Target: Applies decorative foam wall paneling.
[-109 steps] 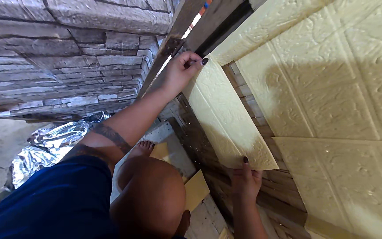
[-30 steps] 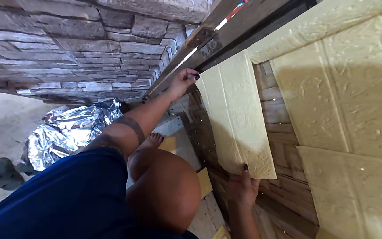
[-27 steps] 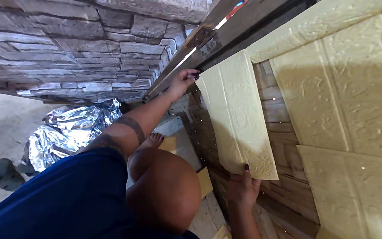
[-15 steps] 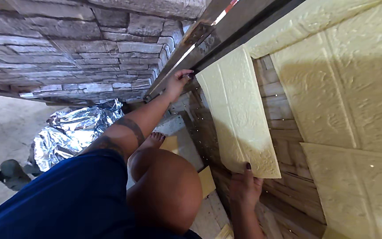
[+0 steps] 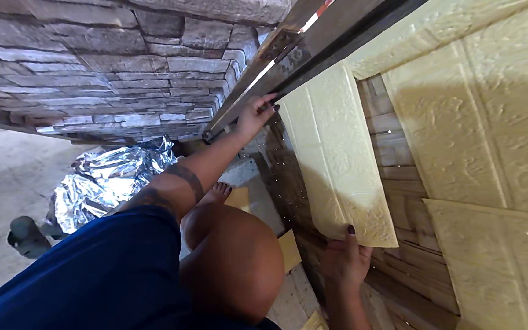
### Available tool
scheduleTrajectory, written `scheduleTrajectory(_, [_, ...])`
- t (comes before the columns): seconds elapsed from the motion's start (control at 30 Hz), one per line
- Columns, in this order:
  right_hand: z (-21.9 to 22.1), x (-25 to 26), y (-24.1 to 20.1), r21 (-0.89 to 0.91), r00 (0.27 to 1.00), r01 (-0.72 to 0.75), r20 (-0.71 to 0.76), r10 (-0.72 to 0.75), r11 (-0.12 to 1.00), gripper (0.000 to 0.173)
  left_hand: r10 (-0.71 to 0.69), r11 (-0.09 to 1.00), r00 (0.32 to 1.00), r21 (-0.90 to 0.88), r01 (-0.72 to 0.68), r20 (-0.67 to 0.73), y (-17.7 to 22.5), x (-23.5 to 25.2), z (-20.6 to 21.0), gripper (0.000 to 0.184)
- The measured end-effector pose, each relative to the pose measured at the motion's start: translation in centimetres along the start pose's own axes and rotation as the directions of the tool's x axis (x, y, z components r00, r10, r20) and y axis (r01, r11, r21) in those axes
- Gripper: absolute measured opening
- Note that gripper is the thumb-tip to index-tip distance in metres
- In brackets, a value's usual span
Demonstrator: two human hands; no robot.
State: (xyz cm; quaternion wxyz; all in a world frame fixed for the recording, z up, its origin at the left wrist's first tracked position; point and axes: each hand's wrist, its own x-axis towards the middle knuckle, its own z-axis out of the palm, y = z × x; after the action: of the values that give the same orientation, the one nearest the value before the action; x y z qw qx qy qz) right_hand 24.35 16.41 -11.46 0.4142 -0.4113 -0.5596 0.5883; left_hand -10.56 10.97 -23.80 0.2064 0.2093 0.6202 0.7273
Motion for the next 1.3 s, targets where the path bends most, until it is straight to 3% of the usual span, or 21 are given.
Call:
scheduleTrajectory(0.17, [0.1, 0.1, -0.3, -0.004, 1.0, 0.0, -0.004, 0.0, 1.0, 0.025, 0.036, 0.974, 0.999, 0.223, -0.031, -0.017, 1.4, -1.1, 0.4, 0.036])
scheduleTrajectory(0.73, [0.6, -0.1, -0.1, -0.023, 0.999, 0.017, -0.037, -0.018, 1.0, 0.028, 0.038, 0.979, 0.998, 0.203, -0.027, -0.053, 0.7, -0.1, -0.1, 0.027])
scheduleTrajectory(0.8, [0.8, -0.1, -0.1, -0.02, 0.999, 0.027, -0.041, -0.027, 0.999, 0.027, 0.071, 0.971, 0.993, 0.236, -0.048, -0.091, 0.8, -0.5, 0.1, 0.034])
scheduleTrajectory(0.9, [0.9, -0.1, 0.1, -0.006, 0.998, 0.022, -0.058, -0.022, 1.0, 0.025, 0.262, 0.927, 0.955, 0.312, -0.21, -0.137, 1.4, -1.8, 0.9, 0.049])
scheduleTrajectory(1.03, [0.7, -0.2, 0.4, 0.008, 0.999, 0.009, -0.05, -0.009, 1.0, 0.027, 0.424, 0.844, 0.906, 0.359, -0.399, 0.01, 2.2, -2.9, 3.0, 0.076])
scheduleTrajectory(1.17, [0.9, -0.3, 0.3, 0.001, 0.999, 0.002, -0.053, -0.002, 1.0, 0.026, 0.32, 0.874, 0.935, 0.333, -0.354, 0.156, 3.1, -2.9, 4.2, 0.087])
scheduleTrajectory(1.3, [1.2, -0.4, 0.3, -0.028, 0.997, 0.005, -0.072, -0.007, 1.0, 0.024, 0.286, 0.912, 0.954, 0.277, -0.301, 0.095, 3.7, -1.8, 4.6, 0.083])
